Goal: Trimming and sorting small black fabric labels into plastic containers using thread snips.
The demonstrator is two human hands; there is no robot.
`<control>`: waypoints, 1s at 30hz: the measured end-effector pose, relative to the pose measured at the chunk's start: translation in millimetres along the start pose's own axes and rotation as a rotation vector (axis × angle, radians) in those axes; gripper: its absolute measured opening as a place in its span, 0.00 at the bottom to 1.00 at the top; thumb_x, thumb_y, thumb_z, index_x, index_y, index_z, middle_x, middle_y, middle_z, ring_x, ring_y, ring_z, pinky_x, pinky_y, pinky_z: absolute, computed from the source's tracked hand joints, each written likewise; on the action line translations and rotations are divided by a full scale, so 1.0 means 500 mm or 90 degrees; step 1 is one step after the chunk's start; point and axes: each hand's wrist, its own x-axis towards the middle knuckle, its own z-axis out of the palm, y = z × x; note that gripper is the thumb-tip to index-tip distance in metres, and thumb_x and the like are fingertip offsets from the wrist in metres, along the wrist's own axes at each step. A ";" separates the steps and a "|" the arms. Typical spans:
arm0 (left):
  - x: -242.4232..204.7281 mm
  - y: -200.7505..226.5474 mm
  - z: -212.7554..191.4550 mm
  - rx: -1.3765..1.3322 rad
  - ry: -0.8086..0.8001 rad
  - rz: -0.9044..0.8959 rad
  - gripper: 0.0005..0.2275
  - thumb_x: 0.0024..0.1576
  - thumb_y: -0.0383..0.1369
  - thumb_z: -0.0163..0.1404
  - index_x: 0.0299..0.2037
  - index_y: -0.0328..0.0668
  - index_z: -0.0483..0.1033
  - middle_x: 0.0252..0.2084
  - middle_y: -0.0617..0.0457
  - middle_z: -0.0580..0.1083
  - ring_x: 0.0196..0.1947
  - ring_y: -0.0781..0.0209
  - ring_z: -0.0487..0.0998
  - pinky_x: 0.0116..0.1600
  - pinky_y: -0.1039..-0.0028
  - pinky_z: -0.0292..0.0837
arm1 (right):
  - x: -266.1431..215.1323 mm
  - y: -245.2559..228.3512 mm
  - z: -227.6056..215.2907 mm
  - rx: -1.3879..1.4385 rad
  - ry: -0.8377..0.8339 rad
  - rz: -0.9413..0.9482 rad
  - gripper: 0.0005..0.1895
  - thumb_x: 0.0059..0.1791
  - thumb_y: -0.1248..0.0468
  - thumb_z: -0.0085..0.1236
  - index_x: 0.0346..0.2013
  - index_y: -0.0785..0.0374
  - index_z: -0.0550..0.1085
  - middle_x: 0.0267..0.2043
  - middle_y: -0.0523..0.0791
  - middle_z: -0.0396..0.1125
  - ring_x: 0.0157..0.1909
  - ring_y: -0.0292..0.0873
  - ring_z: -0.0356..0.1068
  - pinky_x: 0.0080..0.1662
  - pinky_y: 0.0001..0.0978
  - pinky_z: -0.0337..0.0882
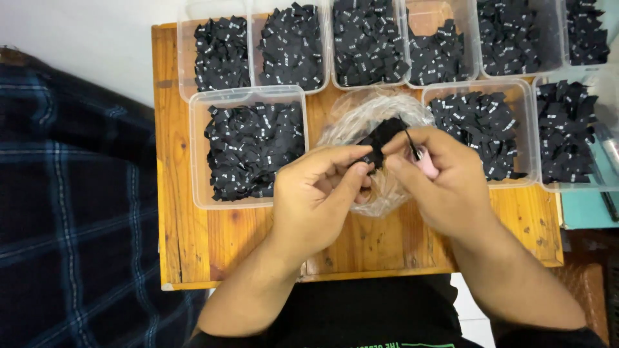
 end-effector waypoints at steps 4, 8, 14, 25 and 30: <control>-0.001 -0.011 0.002 -0.056 0.020 0.027 0.11 0.60 0.17 0.52 0.53 0.24 0.76 0.36 0.38 0.80 0.34 0.57 0.84 0.33 0.74 0.86 | 0.039 -0.029 0.001 0.013 -0.035 -0.026 0.08 0.50 0.66 0.63 0.42 0.65 0.80 0.23 0.45 0.64 0.31 0.36 0.61 0.41 0.28 0.68; -0.001 -0.013 0.002 -0.060 0.033 0.049 0.11 0.60 0.17 0.53 0.52 0.25 0.76 0.37 0.38 0.82 0.35 0.57 0.85 0.34 0.75 0.86 | 0.045 -0.017 0.005 0.023 -0.063 -0.024 0.07 0.48 0.66 0.65 0.40 0.64 0.81 0.24 0.46 0.69 0.31 0.36 0.62 0.39 0.30 0.68; -0.002 -0.014 0.010 -0.015 0.048 0.065 0.09 0.56 0.16 0.56 0.46 0.24 0.79 0.33 0.39 0.81 0.30 0.57 0.84 0.30 0.74 0.86 | 0.030 0.014 0.018 0.083 -0.027 0.003 0.03 0.47 0.68 0.66 0.33 0.65 0.80 0.18 0.42 0.65 0.26 0.32 0.59 0.32 0.23 0.64; 0.007 -0.028 -0.008 0.009 0.050 0.071 0.12 0.55 0.18 0.58 0.49 0.26 0.78 0.35 0.41 0.82 0.33 0.59 0.84 0.35 0.74 0.84 | 0.018 0.050 0.026 0.134 0.001 -0.082 0.09 0.46 0.73 0.61 0.41 0.70 0.79 0.15 0.44 0.64 0.19 0.32 0.58 0.27 0.22 0.64; 0.009 -0.015 -0.006 0.034 0.047 0.063 0.12 0.55 0.19 0.58 0.50 0.29 0.79 0.34 0.44 0.82 0.31 0.63 0.83 0.35 0.76 0.83 | 0.012 0.070 0.021 0.053 0.007 -0.161 0.12 0.44 0.72 0.64 0.42 0.68 0.81 0.18 0.45 0.69 0.20 0.36 0.63 0.29 0.27 0.69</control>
